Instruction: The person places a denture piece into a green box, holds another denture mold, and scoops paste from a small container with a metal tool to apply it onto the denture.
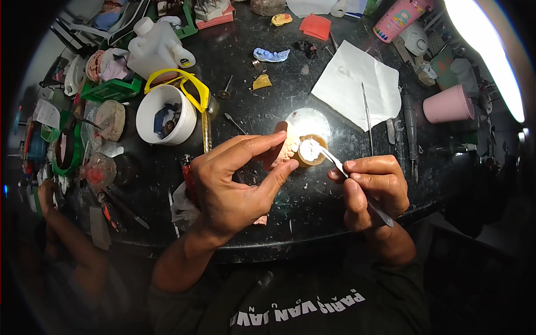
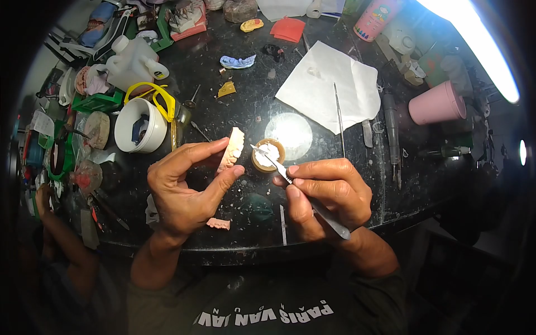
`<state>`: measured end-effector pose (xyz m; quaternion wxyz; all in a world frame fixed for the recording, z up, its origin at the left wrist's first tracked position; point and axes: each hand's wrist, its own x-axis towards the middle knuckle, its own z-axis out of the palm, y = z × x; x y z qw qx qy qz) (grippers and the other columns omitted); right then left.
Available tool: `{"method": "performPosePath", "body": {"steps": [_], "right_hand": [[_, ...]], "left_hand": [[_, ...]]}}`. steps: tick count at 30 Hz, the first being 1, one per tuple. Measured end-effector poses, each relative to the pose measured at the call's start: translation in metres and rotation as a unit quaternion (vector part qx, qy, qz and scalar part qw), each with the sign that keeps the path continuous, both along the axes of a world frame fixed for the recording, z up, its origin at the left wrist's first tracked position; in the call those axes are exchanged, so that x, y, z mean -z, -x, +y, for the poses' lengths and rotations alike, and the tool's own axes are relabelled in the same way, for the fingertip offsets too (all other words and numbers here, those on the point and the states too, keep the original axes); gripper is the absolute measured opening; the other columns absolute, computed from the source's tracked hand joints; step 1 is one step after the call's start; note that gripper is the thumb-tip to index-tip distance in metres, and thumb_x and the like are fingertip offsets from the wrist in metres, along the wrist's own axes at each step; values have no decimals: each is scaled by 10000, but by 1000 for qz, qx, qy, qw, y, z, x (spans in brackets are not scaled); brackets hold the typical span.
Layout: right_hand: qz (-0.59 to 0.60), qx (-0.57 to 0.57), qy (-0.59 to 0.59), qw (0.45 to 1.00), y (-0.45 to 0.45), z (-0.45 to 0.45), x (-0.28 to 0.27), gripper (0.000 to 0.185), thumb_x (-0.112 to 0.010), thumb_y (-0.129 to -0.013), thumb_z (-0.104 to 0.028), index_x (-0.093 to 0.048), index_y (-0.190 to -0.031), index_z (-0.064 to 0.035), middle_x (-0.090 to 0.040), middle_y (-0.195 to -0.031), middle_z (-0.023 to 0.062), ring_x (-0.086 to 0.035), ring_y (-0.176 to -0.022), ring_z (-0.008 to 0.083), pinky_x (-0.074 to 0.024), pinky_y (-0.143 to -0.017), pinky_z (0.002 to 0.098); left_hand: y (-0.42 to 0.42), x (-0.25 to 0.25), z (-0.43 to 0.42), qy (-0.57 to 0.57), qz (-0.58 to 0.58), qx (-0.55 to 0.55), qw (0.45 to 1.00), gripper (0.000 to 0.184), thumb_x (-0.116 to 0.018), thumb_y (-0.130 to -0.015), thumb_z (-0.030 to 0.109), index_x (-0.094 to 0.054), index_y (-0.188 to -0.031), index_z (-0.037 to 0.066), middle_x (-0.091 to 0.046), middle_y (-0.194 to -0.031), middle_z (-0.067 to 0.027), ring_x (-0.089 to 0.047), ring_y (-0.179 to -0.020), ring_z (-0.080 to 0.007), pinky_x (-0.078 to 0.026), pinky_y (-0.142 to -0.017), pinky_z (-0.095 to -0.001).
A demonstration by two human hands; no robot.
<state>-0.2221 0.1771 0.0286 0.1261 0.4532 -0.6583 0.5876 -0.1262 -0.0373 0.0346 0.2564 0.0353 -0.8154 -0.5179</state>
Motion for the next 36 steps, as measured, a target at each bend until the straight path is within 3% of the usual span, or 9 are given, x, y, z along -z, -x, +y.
{"method": "performPosePath", "body": {"steps": [5,6,16,19,22,25,31,36], "right_hand": [[-47,23,-42,998,5,0,2,114,-687,-805,133,-629,-845,43,-715,-887,187,-716,-705,171,-590,-591,269],[-50,50,-45,996,5,-3,3,116,-703,-761,105,-626,-793,25,-713,-808,167,-695,-655,182,-553,-584,284],[-53,52,-65,995,7,-7,9,114,-725,-726,60,-625,-747,10,-708,-762,143,-685,-620,201,-535,-575,294],[-12,4,-85,996,11,-5,6,107,-650,-830,131,-606,-810,36,-690,-853,178,-687,-612,149,-586,-546,260],[-56,44,-60,996,6,-9,9,114,-733,-731,55,-632,-753,6,-715,-773,134,-680,-614,201,-528,-566,298],[-55,43,-57,996,6,-10,9,117,-737,-736,58,-635,-754,4,-719,-782,130,-677,-610,200,-524,-562,300],[-56,23,-51,997,5,-10,7,117,-727,-762,88,-641,-786,14,-722,-797,137,-713,-651,184,-553,-577,285],[-2,-12,-19,1000,7,-6,1,112,-690,-851,130,-636,-916,56,-703,-929,198,-737,-698,187,-643,-648,279]], "left_hand": [[-1,6,-3,31,-28,-23,999,426,-931,-748,-52,-779,-1145,-24,-786,-965,-111,-722,-819,-111,-578,-775,-251],[-1,6,-3,34,-33,-28,999,427,-932,-746,-52,-780,-1145,-23,-786,-966,-108,-719,-817,-107,-577,-773,-249],[0,7,-2,36,-28,-29,999,434,-932,-742,-59,-782,-1146,-17,-786,-979,-98,-715,-822,-104,-579,-780,-257],[1,7,-2,38,-25,-27,999,435,-932,-742,-58,-782,-1148,-16,-784,-975,-100,-714,-821,-106,-578,-780,-259],[0,6,-2,42,-29,-25,998,432,-930,-744,-58,-782,-1148,-17,-785,-975,-106,-717,-825,-110,-578,-783,-261],[0,5,-2,40,-25,-24,999,429,-928,-747,-59,-781,-1148,-19,-787,-980,-113,-722,-833,-115,-579,-784,-263],[0,4,-3,37,-19,-16,999,424,-924,-754,-60,-777,-1150,-27,-791,-1000,-127,-735,-839,-129,-585,-778,-266],[1,5,-2,16,-23,-13,1000,413,-911,-779,-61,-766,-1165,-38,-794,-1036,-143,-764,-892,-154,-611,-802,-278]]}}
